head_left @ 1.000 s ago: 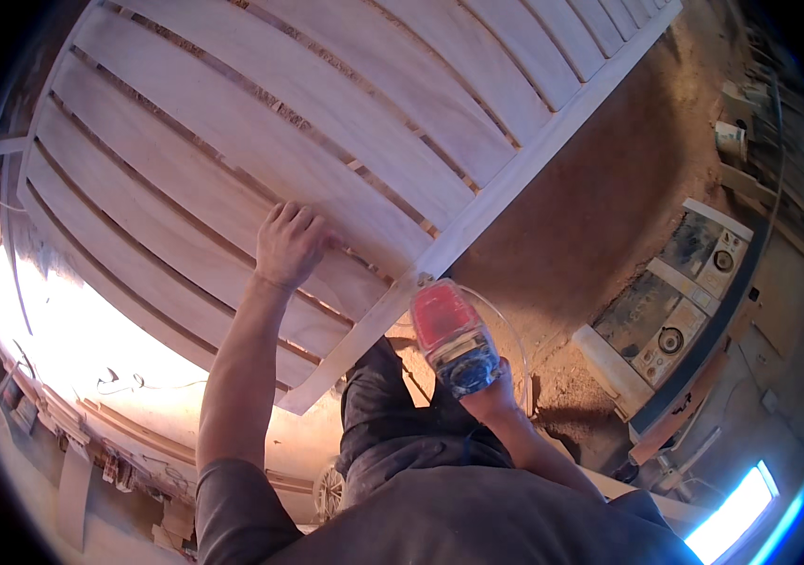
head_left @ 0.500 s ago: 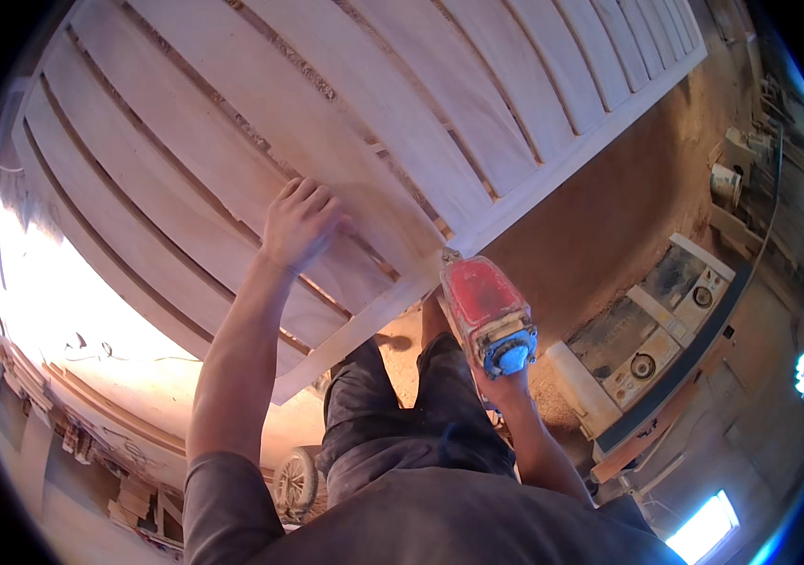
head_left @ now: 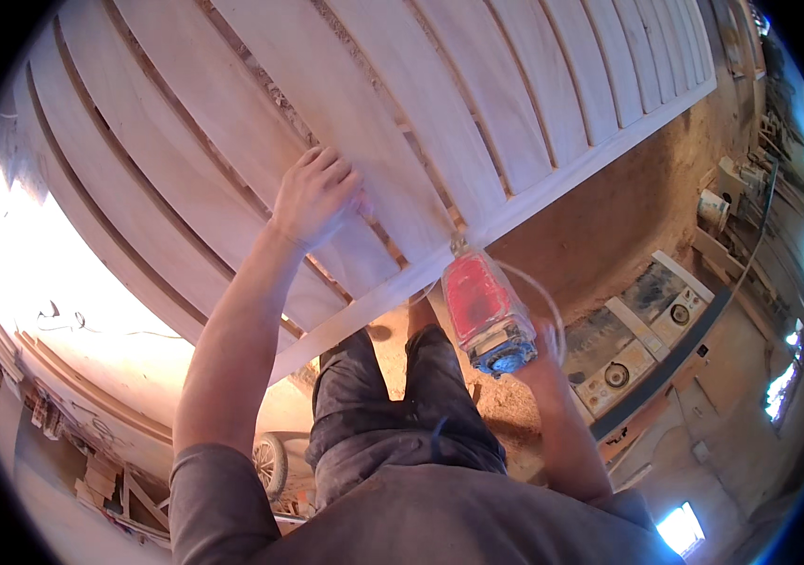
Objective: The person uses a pneumatic nail gun to fasten wooden slats onto a curved wooden frame. They repeatedly position slats and drive nails along the length of the frame, working systematically from one end to the other.
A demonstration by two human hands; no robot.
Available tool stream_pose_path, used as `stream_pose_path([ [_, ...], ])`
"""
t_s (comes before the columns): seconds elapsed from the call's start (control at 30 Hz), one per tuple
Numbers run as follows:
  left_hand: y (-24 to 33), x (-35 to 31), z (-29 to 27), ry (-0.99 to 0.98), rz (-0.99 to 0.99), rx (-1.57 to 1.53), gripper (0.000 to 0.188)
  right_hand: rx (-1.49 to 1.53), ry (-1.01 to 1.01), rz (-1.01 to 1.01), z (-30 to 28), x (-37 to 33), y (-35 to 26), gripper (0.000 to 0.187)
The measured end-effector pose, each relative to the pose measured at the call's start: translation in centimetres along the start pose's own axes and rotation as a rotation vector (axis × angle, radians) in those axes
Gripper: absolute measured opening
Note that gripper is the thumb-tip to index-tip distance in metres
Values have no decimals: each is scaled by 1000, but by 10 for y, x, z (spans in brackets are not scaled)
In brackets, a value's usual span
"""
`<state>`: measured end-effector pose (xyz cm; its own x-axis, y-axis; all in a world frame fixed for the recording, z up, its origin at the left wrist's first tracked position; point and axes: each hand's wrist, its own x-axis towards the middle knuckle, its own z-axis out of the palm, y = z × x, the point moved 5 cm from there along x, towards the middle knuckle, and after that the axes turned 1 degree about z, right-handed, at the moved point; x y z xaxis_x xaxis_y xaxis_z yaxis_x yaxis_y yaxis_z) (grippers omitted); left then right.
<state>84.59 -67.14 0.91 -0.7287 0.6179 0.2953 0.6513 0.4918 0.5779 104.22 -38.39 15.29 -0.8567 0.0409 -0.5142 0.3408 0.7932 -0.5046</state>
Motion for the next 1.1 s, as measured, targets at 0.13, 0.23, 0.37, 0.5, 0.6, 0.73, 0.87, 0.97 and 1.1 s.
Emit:
stream_pose_path([
  [0.13,-1,-4,-6,-12,-29,44,26,-22,-127,-21,-24,26,-25,58],
  [0.23,-3,-4,-4,-18,-29,51,28,-59,-174,11,0,4,26,56],
  [0.37,-3,-3,-2,-37,-45,43,31,34,-225,286,30,-27,34,64],
  [0.5,-2,-3,-6,-1,-34,45,32,101,-188,175,57,-36,8,51],
  [0.6,-3,-4,-2,-28,-36,67,32,45,-207,60,67,-29,-13,47],
  [0.73,-3,-4,0,-54,-70,70,32,176,-150,138,55,-18,-55,35],
  [0.87,-4,-5,-1,-32,-55,72,31,344,-106,205,58,-24,-56,31],
  [0.97,-4,-6,-3,-32,-51,55,31,140,-120,116,57,-24,-54,32],
  [1.1,-2,-3,-1,-59,-64,47,30,59,-109,99,80,-49,9,36],
])
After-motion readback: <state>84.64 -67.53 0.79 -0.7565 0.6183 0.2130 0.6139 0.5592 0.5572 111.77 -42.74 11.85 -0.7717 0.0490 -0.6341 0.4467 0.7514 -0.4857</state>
